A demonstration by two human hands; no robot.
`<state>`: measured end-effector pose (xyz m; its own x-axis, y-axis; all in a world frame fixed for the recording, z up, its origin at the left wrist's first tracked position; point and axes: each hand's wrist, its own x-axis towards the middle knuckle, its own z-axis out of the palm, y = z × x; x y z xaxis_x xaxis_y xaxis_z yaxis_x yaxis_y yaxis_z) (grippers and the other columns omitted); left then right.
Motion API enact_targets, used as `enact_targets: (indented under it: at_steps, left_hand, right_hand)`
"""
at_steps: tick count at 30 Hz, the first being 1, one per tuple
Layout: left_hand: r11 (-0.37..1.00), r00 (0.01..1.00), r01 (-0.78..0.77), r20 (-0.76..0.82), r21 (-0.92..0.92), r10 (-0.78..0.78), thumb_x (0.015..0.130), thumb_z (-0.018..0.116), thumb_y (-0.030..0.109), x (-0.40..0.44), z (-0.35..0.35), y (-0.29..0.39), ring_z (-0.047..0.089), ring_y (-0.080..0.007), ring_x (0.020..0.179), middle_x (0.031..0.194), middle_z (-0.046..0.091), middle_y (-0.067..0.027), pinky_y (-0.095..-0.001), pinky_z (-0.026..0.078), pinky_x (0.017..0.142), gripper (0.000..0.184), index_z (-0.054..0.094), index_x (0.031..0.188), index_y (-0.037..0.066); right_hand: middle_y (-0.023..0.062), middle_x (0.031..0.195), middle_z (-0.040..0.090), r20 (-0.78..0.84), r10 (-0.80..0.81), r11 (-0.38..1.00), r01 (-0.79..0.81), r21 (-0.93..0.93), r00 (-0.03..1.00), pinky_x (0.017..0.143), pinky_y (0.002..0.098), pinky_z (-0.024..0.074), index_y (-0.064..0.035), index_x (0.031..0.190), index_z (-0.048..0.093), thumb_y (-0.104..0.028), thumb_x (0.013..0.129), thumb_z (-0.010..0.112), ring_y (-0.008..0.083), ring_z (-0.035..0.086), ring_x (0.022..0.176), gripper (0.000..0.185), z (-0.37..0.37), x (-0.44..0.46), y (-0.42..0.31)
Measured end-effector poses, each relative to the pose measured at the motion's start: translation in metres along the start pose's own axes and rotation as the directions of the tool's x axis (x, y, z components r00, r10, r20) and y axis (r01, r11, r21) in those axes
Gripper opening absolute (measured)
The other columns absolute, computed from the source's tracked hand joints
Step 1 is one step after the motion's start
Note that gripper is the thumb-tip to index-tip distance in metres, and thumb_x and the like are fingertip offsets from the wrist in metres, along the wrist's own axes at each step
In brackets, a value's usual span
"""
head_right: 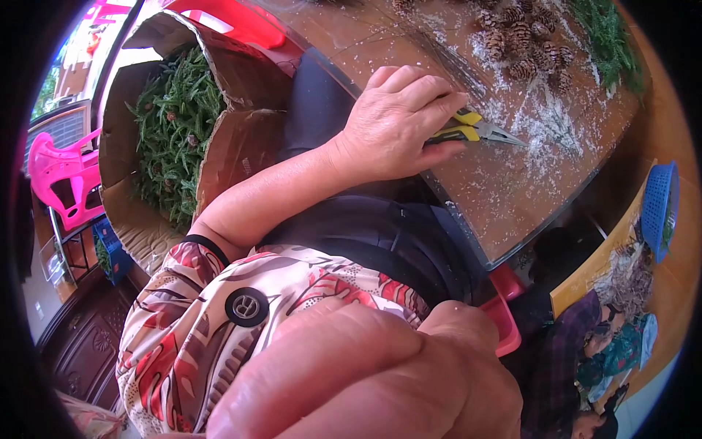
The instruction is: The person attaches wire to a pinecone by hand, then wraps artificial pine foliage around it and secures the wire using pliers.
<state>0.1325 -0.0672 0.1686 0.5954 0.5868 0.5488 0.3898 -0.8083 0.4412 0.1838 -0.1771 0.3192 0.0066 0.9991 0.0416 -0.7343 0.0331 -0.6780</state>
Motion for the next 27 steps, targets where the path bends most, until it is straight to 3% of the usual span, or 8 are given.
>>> enact_targets:
  at_steps: [11, 13, 21, 26, 27]
  left_hand:
    - [1.0, 1.0, 0.006, 0.029, -0.008, -0.005, 0.062, 0.067, 0.033, 0.001, -0.002, 0.001, 0.048, -0.0213, 0.089, 0.096, 0.052, -0.0042, -0.0342, 0.036, 0.077, 0.047, 0.057, 0.101, 0.009]
    - [1.0, 1.0, 0.0, 0.006, 0.012, 0.0, 0.062, 0.066, 0.033, 0.001, -0.001, 0.002, 0.047, -0.0197, 0.088, 0.093, 0.051, -0.0032, -0.0333, 0.035, 0.077, 0.045, 0.057, 0.098, 0.008]
    - [0.996, 0.999, -0.044, -0.001, 0.071, 0.044, 0.062, 0.065, 0.034, 0.0, 0.001, -0.002, 0.047, -0.0192, 0.087, 0.091, 0.051, -0.0031, -0.0325, 0.034, 0.077, 0.044, 0.057, 0.097, 0.008]
    - [0.997, 0.999, -0.038, 0.002, 0.069, 0.038, 0.062, 0.065, 0.035, 0.001, 0.0, -0.001, 0.047, -0.0194, 0.086, 0.091, 0.052, -0.003, -0.0324, 0.034, 0.076, 0.045, 0.057, 0.096, 0.007]
    - [0.997, 0.999, -0.038, 0.004, 0.068, 0.038, 0.062, 0.065, 0.035, 0.001, -0.001, -0.001, 0.047, -0.0194, 0.086, 0.091, 0.052, -0.003, -0.0324, 0.034, 0.076, 0.045, 0.057, 0.096, 0.007]
  right_hand:
    - [-0.0002, 0.067, 0.037, -0.053, -0.043, 0.986, 0.051, 0.16, 0.998, 0.059, 0.0267, 0.034, -0.0101, 0.07, 0.045, -0.024, 0.088, 0.037, 0.0128, 0.042, 0.065, 0.024, -0.023, 0.017, -0.012]
    - [0.0009, 0.074, 0.043, -0.021, 0.024, 0.955, -0.017, 0.295, 0.999, 0.067, 0.0292, 0.033, -0.0069, 0.076, 0.05, -0.028, 0.09, 0.035, 0.014, 0.041, 0.072, 0.03, -0.046, 0.022, -0.013]
    - [0.0026, 0.08, 0.044, -0.108, 0.09, 0.936, -0.047, 0.349, 0.99, 0.068, 0.0296, 0.0327, -0.001, 0.101, 0.054, -0.028, 0.09, 0.035, 0.0152, 0.037, 0.074, 0.035, -0.062, 0.022, -0.003]
    - [0.0029, 0.082, 0.044, -0.093, 0.096, 0.932, -0.057, 0.357, 0.991, 0.071, 0.0291, 0.0324, -0.0009, 0.105, 0.053, -0.023, 0.09, 0.037, 0.0152, 0.037, 0.077, 0.032, -0.065, 0.023, -0.001]
    - [0.0032, 0.081, 0.045, -0.153, 0.09, 0.952, -0.04, 0.304, 0.984, 0.07, 0.0298, 0.0332, -0.0008, 0.103, 0.054, -0.022, 0.089, 0.038, 0.0159, 0.038, 0.076, 0.03, -0.062, 0.023, 0.0]
